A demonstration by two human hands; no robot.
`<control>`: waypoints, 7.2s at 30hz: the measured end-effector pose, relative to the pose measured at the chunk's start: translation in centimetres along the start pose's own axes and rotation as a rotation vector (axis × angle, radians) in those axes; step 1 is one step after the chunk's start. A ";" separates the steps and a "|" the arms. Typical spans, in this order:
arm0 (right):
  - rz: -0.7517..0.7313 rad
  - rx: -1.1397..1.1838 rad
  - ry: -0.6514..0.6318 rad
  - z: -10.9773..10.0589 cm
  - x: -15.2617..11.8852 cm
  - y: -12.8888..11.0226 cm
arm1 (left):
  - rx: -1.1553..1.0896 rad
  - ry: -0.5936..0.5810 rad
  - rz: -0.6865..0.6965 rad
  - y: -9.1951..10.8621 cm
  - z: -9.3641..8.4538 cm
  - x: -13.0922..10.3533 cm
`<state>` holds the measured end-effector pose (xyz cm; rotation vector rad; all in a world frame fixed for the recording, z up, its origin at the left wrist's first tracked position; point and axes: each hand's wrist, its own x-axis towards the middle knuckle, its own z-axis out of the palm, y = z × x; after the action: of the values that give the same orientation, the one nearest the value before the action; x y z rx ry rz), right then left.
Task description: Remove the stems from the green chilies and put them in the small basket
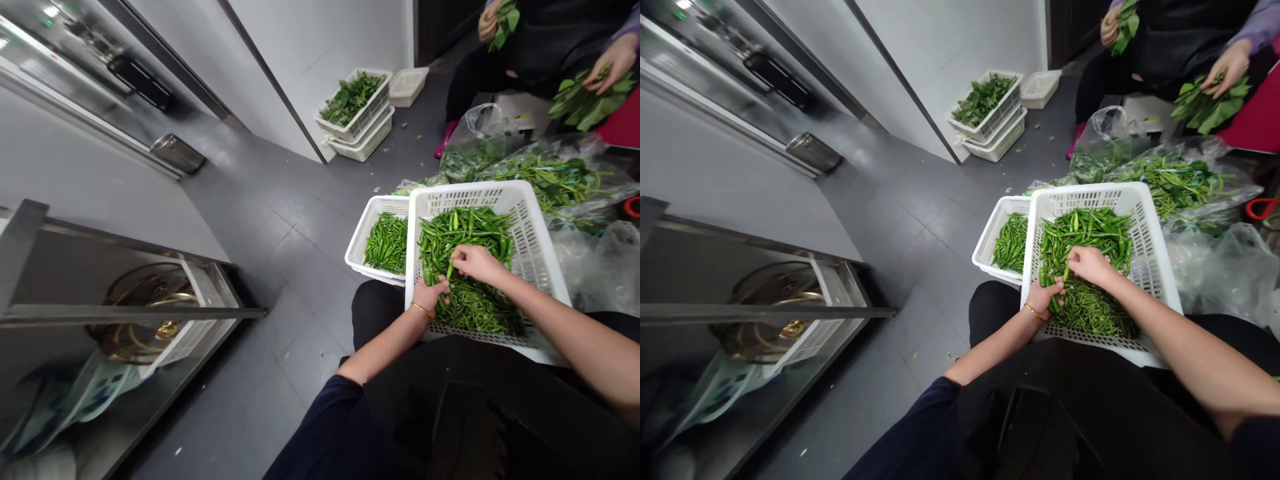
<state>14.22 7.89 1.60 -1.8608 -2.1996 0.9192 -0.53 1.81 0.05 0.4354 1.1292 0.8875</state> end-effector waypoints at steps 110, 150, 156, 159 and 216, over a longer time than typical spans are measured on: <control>-0.234 0.309 -0.103 2.2 -9.8 -0.8 | -0.059 -0.183 -0.094 0.7 0.8 -1.0; 0.284 0.228 0.000 0.4 -0.6 3.7 | -0.049 0.006 -0.039 0.6 0.4 1.0; -0.141 0.004 0.097 3.2 -9.1 0.6 | -0.156 -0.052 -0.025 -0.1 1.2 0.5; -0.198 -0.110 0.107 3.4 -10.1 -0.7 | -0.116 -0.141 0.048 -0.2 1.5 -0.4; 0.241 -0.200 -0.027 -4.8 4.1 2.8 | -0.018 -0.109 -0.099 4.0 1.8 6.9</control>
<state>17.83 13.61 2.84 -2.2567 -2.1880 0.7877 0.56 9.88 -0.51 0.4053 1.0327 0.7781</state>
